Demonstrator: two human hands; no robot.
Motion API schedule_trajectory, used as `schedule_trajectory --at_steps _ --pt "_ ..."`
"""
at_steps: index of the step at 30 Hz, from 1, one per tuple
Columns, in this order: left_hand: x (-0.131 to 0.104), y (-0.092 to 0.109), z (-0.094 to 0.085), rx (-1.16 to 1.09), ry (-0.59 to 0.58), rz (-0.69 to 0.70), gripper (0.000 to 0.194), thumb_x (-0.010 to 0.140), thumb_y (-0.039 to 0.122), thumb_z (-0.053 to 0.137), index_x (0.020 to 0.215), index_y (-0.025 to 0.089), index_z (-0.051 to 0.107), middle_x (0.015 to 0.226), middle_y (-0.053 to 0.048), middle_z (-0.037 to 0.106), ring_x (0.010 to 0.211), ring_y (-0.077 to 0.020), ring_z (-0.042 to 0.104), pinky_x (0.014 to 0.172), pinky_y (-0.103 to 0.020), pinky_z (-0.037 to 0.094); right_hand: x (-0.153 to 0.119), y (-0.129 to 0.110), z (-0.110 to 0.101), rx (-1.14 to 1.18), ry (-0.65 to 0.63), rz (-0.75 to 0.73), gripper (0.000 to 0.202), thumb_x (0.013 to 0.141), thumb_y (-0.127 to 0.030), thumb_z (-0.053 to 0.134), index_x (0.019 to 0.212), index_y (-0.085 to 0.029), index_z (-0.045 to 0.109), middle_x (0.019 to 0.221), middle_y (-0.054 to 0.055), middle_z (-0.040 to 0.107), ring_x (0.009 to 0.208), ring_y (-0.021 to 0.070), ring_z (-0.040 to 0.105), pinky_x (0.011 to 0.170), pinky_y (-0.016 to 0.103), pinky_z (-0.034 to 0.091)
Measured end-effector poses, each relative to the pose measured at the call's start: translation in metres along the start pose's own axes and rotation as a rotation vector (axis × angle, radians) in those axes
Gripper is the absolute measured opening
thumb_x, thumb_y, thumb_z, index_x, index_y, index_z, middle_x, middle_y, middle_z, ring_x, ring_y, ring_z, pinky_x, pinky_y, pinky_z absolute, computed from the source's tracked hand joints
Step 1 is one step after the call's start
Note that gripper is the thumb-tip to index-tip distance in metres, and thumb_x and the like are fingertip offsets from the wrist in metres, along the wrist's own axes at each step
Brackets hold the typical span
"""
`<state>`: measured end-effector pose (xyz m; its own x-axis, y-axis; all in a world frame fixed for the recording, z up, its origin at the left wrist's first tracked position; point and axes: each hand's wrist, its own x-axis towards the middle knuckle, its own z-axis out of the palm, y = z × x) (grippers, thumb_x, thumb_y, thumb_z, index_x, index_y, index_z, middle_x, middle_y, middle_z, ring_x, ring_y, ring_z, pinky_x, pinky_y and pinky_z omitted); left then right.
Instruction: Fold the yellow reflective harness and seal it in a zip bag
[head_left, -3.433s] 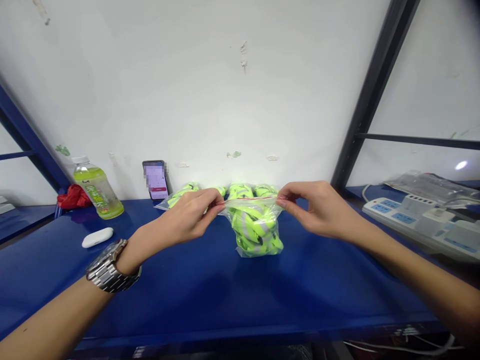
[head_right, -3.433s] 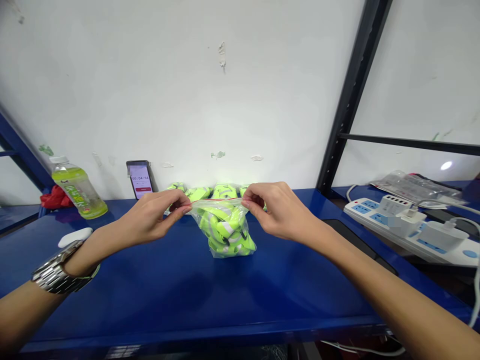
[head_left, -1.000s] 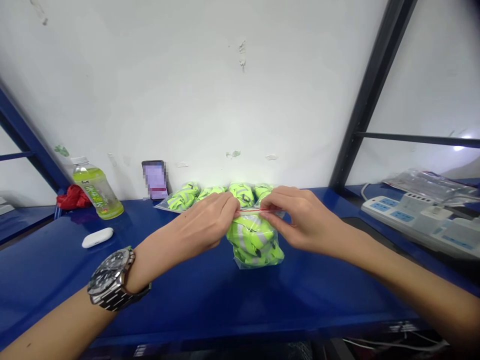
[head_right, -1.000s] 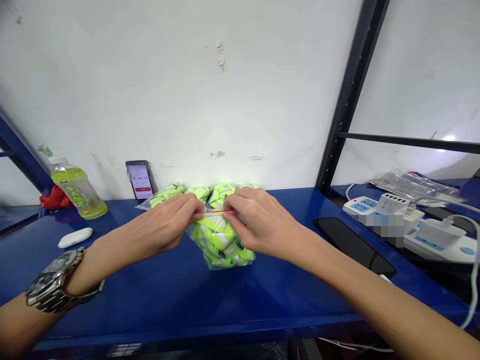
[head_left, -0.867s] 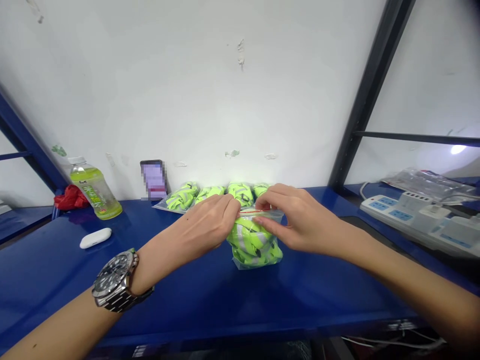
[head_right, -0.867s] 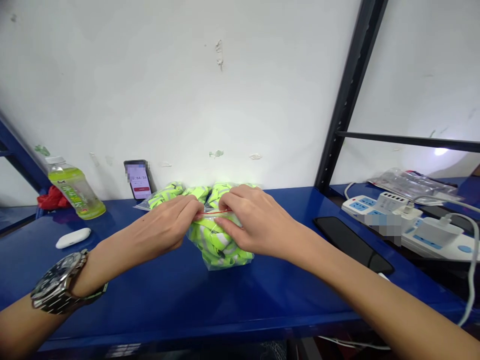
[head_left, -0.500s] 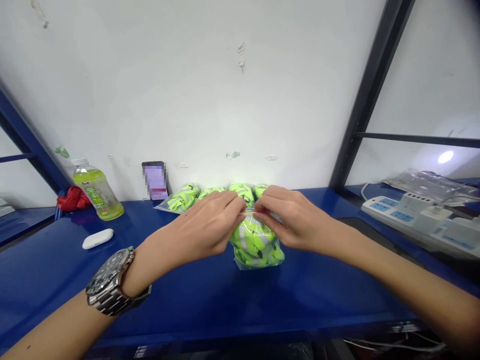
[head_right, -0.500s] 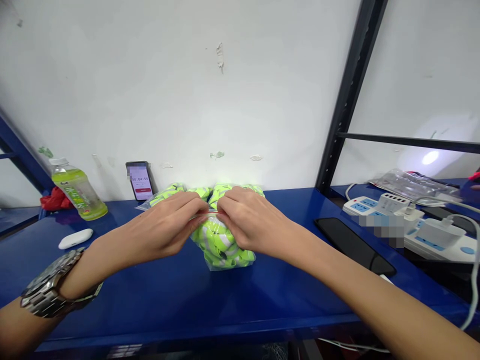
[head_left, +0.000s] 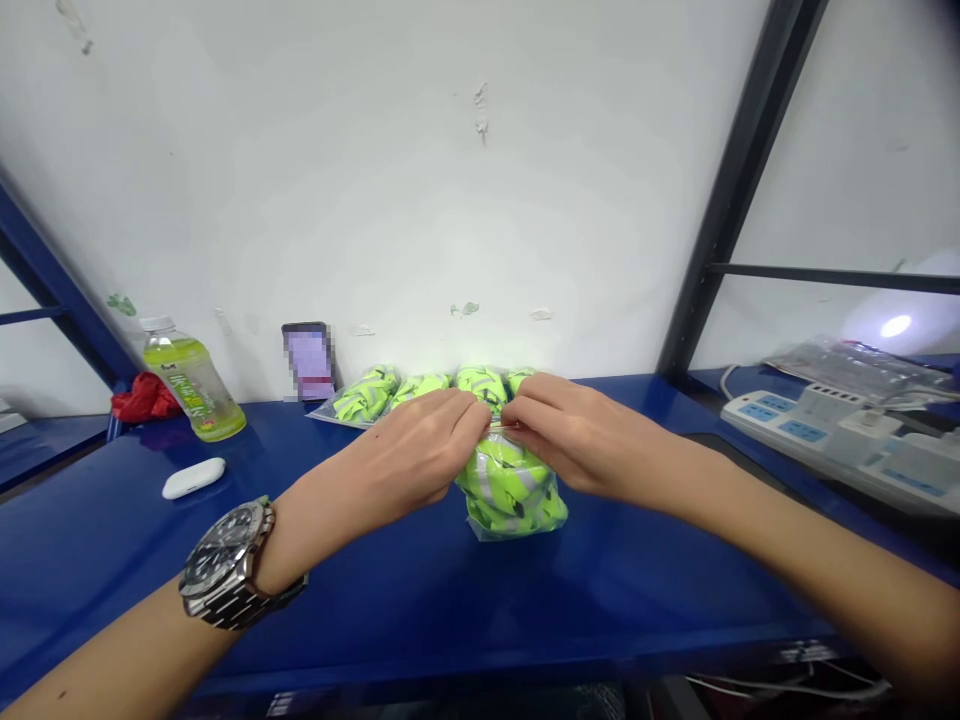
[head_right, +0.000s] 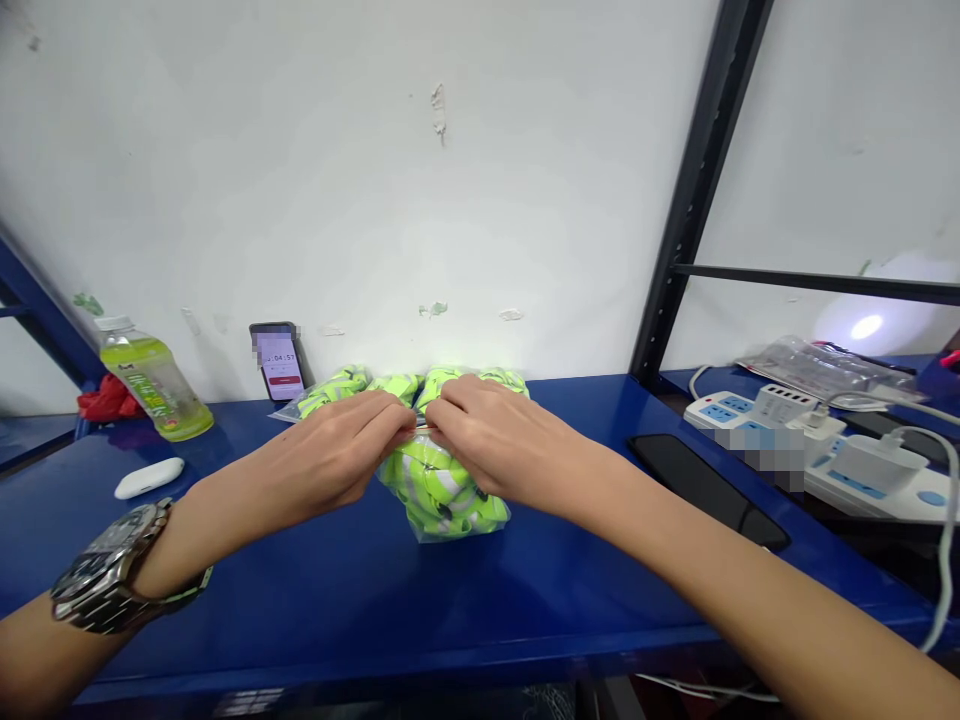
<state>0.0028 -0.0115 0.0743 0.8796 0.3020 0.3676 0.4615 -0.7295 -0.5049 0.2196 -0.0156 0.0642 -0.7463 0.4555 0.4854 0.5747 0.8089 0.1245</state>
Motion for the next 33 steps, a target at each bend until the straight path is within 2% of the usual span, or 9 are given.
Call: schedule_trajectory --at_steps 4,8,14,21,27,33 --pt "-0.0028 -0.0028 0.0013 -0.035 0.027 0.0 0.021 0.095 0.01 0.034 0.085 0.012 0.052 0.077 -0.006 0.052 0.068 -0.0159 0.044 0.062 -0.03 0.039 -0.0006 0.0011 -0.0019 -0.093 -0.011 -0.057 0.02 0.096 -0.014 0.038 0.094 -0.012 0.058 0.084 0.011 0.054 0.075 0.019 0.047 0.066 0.031 0.039" --pt "-0.0061 -0.0042 -0.0009 -0.038 0.002 -0.004 0.019 0.096 0.011 0.035 0.09 0.012 0.054 0.079 -0.006 0.053 0.071 -0.0161 0.046 0.065 -0.03 0.04 -0.0011 0.0024 -0.004 -0.101 -0.03 -0.064 0.02 0.096 -0.014 0.039 0.095 -0.012 0.058 0.083 0.01 0.053 0.074 0.0185 0.047 0.065 0.03 0.038" --pt "-0.0051 -0.0022 -0.0032 0.068 -0.002 0.052 0.024 0.091 0.001 0.033 0.088 0.011 0.054 0.076 -0.006 0.052 0.068 -0.0163 0.045 0.064 -0.03 0.039 -0.0017 0.0048 -0.0014 -0.191 -0.017 -0.133 0.021 0.096 -0.012 0.037 0.092 -0.013 0.057 0.082 0.009 0.051 0.073 0.0186 0.043 0.064 0.031 0.035" --pt "-0.0026 -0.0011 -0.0057 0.072 0.011 0.086 0.033 0.083 -0.008 0.025 0.081 0.014 0.049 0.073 -0.005 0.051 0.065 -0.0156 0.043 0.059 -0.029 0.036 0.0002 0.0016 -0.0034 -0.297 -0.019 -0.19 0.028 0.091 -0.002 0.033 0.08 -0.014 0.055 0.075 0.007 0.048 0.068 0.0181 0.038 0.061 0.031 0.031" --pt "-0.0029 -0.0018 -0.0031 -0.073 -0.001 0.04 0.022 0.087 0.0 0.033 0.08 0.017 0.046 0.072 -0.004 0.048 0.062 -0.0153 0.04 0.056 -0.029 0.036 0.0033 0.0035 0.0 -0.163 0.016 -0.198 0.021 0.095 -0.011 0.037 0.082 -0.015 0.054 0.076 0.007 0.05 0.07 0.0174 0.041 0.064 0.031 0.033" --pt "-0.0012 -0.0033 -0.0052 -0.295 -0.021 -0.057 0.018 0.097 0.017 0.033 0.091 0.015 0.05 0.08 -0.005 0.052 0.068 -0.0149 0.046 0.061 -0.029 0.039 0.005 0.0045 -0.0005 0.079 0.046 -0.096 0.025 0.097 -0.021 0.038 0.087 -0.013 0.06 0.079 0.008 0.057 0.071 0.016 0.049 0.063 0.028 0.037"
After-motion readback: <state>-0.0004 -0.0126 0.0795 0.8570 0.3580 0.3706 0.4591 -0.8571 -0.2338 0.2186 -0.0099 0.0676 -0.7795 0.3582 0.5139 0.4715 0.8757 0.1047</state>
